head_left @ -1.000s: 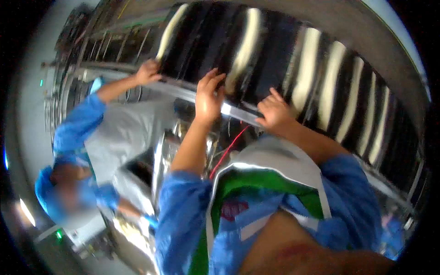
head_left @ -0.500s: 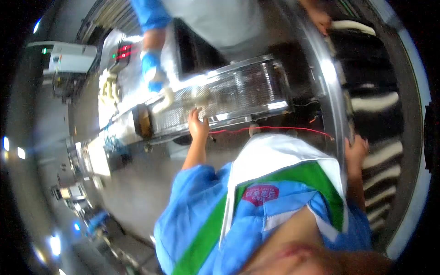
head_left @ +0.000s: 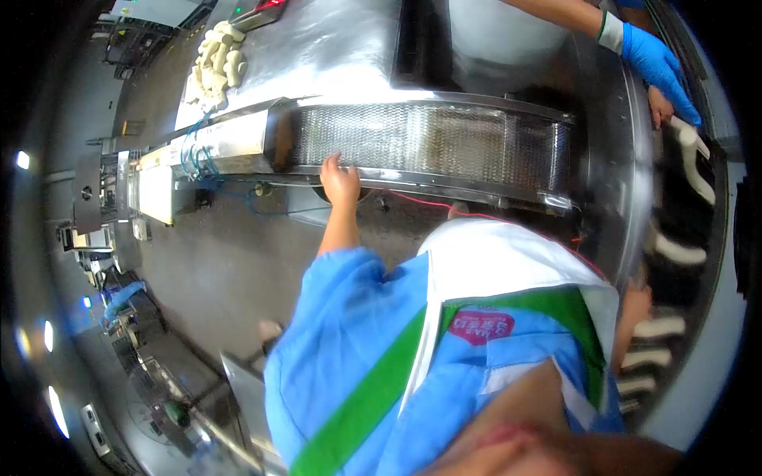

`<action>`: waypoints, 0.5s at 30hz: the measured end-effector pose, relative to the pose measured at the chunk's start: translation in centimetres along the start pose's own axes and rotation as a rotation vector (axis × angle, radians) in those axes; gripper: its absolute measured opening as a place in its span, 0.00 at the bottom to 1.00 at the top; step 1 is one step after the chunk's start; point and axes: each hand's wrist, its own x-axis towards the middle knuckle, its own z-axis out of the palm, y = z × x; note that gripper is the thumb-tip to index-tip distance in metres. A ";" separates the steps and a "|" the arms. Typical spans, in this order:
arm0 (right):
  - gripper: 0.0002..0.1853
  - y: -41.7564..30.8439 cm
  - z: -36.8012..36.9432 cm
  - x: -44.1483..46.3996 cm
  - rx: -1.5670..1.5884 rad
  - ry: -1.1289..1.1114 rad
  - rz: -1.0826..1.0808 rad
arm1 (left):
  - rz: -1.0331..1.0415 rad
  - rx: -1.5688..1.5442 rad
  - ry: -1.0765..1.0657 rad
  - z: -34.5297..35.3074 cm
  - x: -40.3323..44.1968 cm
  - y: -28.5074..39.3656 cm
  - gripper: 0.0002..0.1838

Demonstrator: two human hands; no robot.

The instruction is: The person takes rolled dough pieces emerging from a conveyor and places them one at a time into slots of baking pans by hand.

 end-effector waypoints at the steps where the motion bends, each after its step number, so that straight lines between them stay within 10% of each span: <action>1: 0.31 0.2 0.3 0.2 0.022 0.004 0.050 | 0.001 0.000 0.000 0.0 0.5 -0.4 0.23; 15: 0.29 1.3 0.9 -1.3 0.002 0.047 0.007 | -0.149 0.070 0.079 -0.7 5.7 -4.5 0.28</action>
